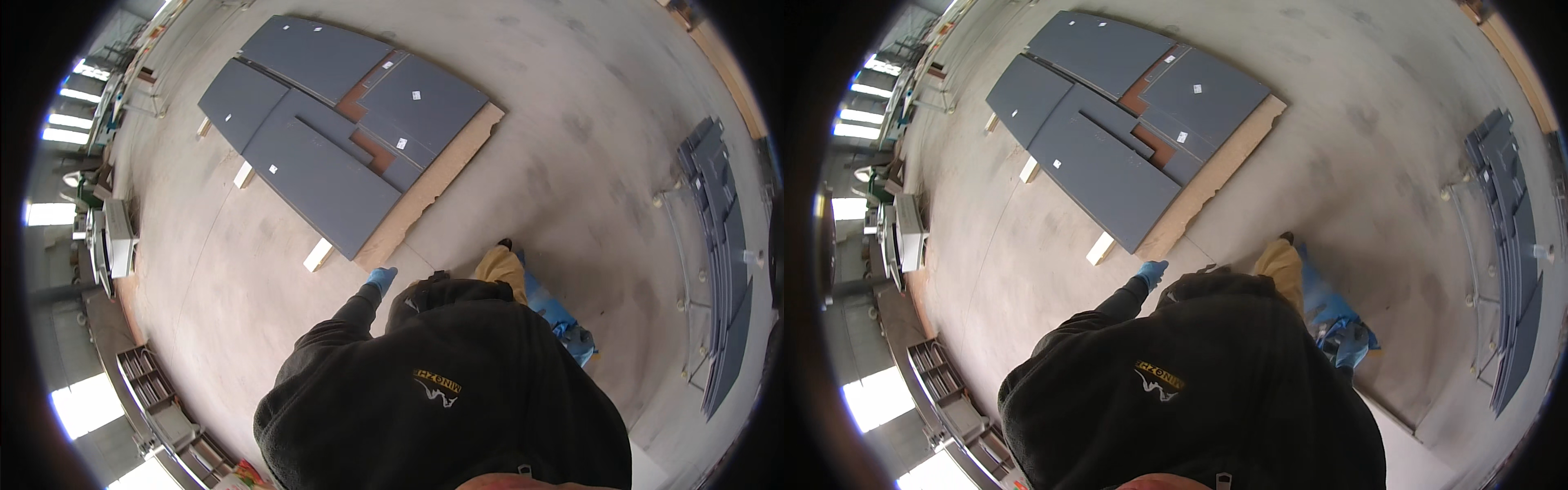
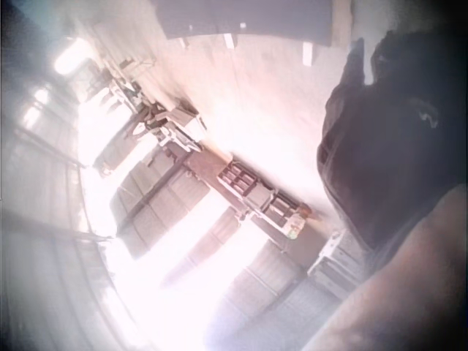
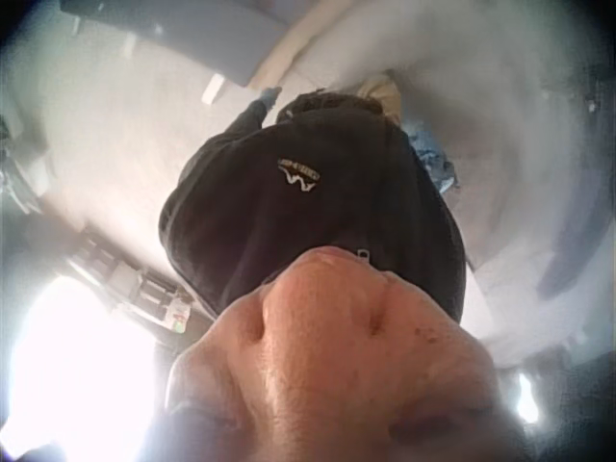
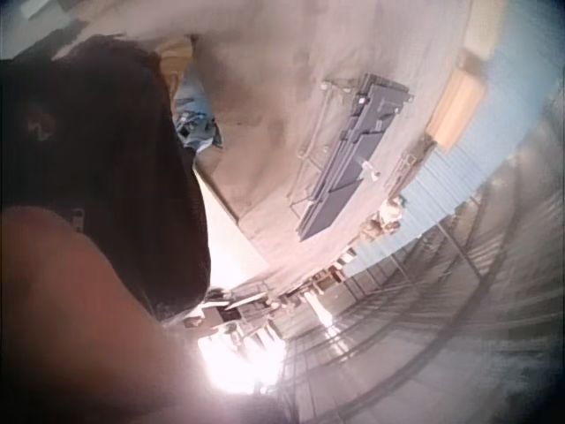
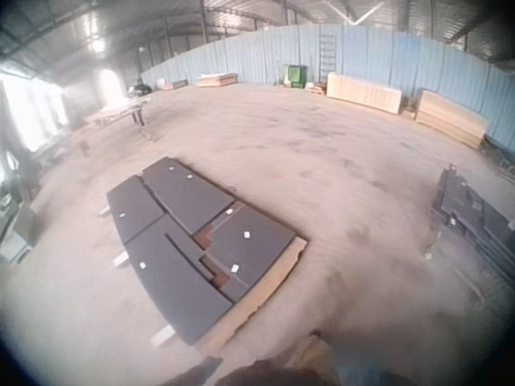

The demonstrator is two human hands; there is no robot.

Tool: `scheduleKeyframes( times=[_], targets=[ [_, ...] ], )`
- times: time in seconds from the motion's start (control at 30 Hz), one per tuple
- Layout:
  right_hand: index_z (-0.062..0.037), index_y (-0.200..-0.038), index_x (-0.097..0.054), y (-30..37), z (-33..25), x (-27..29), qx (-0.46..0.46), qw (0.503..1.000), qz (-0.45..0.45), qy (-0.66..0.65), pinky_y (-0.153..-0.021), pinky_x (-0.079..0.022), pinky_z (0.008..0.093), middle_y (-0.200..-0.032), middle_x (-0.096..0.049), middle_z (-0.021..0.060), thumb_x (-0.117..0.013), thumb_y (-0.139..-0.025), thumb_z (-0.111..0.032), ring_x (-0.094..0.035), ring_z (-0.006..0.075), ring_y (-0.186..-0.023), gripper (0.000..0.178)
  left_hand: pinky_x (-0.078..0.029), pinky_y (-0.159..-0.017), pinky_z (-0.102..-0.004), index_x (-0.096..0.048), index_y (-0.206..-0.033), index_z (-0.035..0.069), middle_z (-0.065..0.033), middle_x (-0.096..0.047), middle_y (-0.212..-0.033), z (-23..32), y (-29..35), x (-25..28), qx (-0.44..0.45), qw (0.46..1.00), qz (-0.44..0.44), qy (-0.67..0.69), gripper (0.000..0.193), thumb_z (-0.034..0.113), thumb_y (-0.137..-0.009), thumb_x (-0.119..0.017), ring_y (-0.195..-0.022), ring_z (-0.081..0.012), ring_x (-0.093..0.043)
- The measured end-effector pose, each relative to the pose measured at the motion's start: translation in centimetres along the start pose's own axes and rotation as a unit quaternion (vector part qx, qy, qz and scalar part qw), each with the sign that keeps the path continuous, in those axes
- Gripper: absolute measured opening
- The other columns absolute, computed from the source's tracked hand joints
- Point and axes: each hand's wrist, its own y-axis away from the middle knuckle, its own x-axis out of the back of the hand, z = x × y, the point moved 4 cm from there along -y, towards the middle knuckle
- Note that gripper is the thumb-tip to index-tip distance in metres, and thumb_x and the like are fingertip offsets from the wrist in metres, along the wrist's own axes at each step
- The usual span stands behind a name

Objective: The person wipes the surfaces of several dark gray panels with a cloth, flipping each panel to clean both sides. They then stack the cleaned panels on the floor and continue wiping additional panels on a workbench.

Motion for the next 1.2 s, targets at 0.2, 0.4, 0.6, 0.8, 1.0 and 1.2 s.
scheduleKeyframes(
  times=[0.2,0.4,0.6,0.8,1.0,1.2],
  targets=[
    [0.0025,-0.099,-0.068,-15.3,-6.2,-1.2,0.030,0.998,-0.030,0.042,-0.064,-0.059,0.0331,-0.082,-0.073,0.0130,-0.062,-0.103,-0.016,-0.070,0.0174,-0.069,0.020,-0.049,-0.066,-0.0424,-0.071,-0.098,0.002,-0.0118,-0.065,-0.083,12.4,0.2,-2.1,0.064,0.997,0.047,-0.004,0.045,0.046,-0.097,-0.064,-0.077,-0.0261,-0.064],
    [0.0045,-0.099,-0.067,-24.8,-10.2,-0.2,0.058,0.995,-0.074,0.017,-0.064,-0.060,0.0330,-0.086,-0.076,0.0152,-0.061,-0.104,-0.019,-0.071,0.0184,-0.069,0.025,-0.053,-0.090,-0.0440,-0.073,-0.112,-0.004,-0.0254,-0.076,-0.108,31.0,2.5,-4.5,-0.158,0.985,0.065,-0.026,0.053,0.045,-0.098,-0.060,-0.104,-0.0360,-0.072],
    [0.0035,-0.110,-0.066,-32.1,-10.6,1.3,-0.022,0.997,-0.071,-0.027,-0.063,-0.060,0.0339,-0.093,-0.076,0.0173,-0.061,-0.105,-0.020,-0.072,0.0207,-0.068,0.025,-0.052,-0.082,-0.0402,-0.074,-0.112,-0.003,-0.0172,-0.076,-0.098,41.4,-0.5,-9.6,-0.113,0.990,0.026,-0.079,0.052,0.046,-0.100,-0.061,-0.089,-0.0226,-0.068],
    [0.0037,-0.115,-0.067,-40.3,-13.1,3.1,-0.058,0.994,-0.080,-0.036,-0.064,-0.058,0.0326,-0.093,-0.076,0.0159,-0.064,-0.103,-0.019,-0.072,0.0203,-0.072,0.026,-0.053,-0.072,-0.0433,-0.073,-0.104,-0.006,-0.0160,-0.073,-0.085,49.5,-9.2,-14.8,-0.149,0.980,0.051,-0.124,0.052,0.045,-0.098,-0.063,-0.078,-0.0255,-0.068],
    [0.0045,-0.115,-0.069,-52.7,-21.5,5.3,-0.013,0.999,-0.035,0.006,-0.071,-0.058,0.0313,-0.095,-0.077,0.0131,-0.066,-0.103,-0.020,-0.072,0.0189,-0.076,0.027,-0.044,-0.051,-0.0406,-0.063,-0.088,0.011,-0.0054,-0.059,-0.071,62.4,-18.4,-21.6,0.055,0.996,-0.044,0.059,0.037,0.047,-0.098,-0.066,-0.056,-0.0225,-0.055],
    [0.0060,-0.118,-0.069,-62.3,-29.0,9.4,-0.033,0.997,0.058,-0.050,-0.077,-0.062,0.0335,-0.096,-0.077,0.0135,-0.065,-0.103,-0.018,-0.074,0.0202,-0.081,0.028,-0.038,-0.048,-0.0353,-0.066,-0.090,0.010,-0.0015,-0.056,-0.069,86.6,-23.5,-31.9,-0.020,0.991,-0.128,-0.017,0.031,0.041,-0.095,-0.071,-0.053,-0.0151,-0.050]
  ],
)
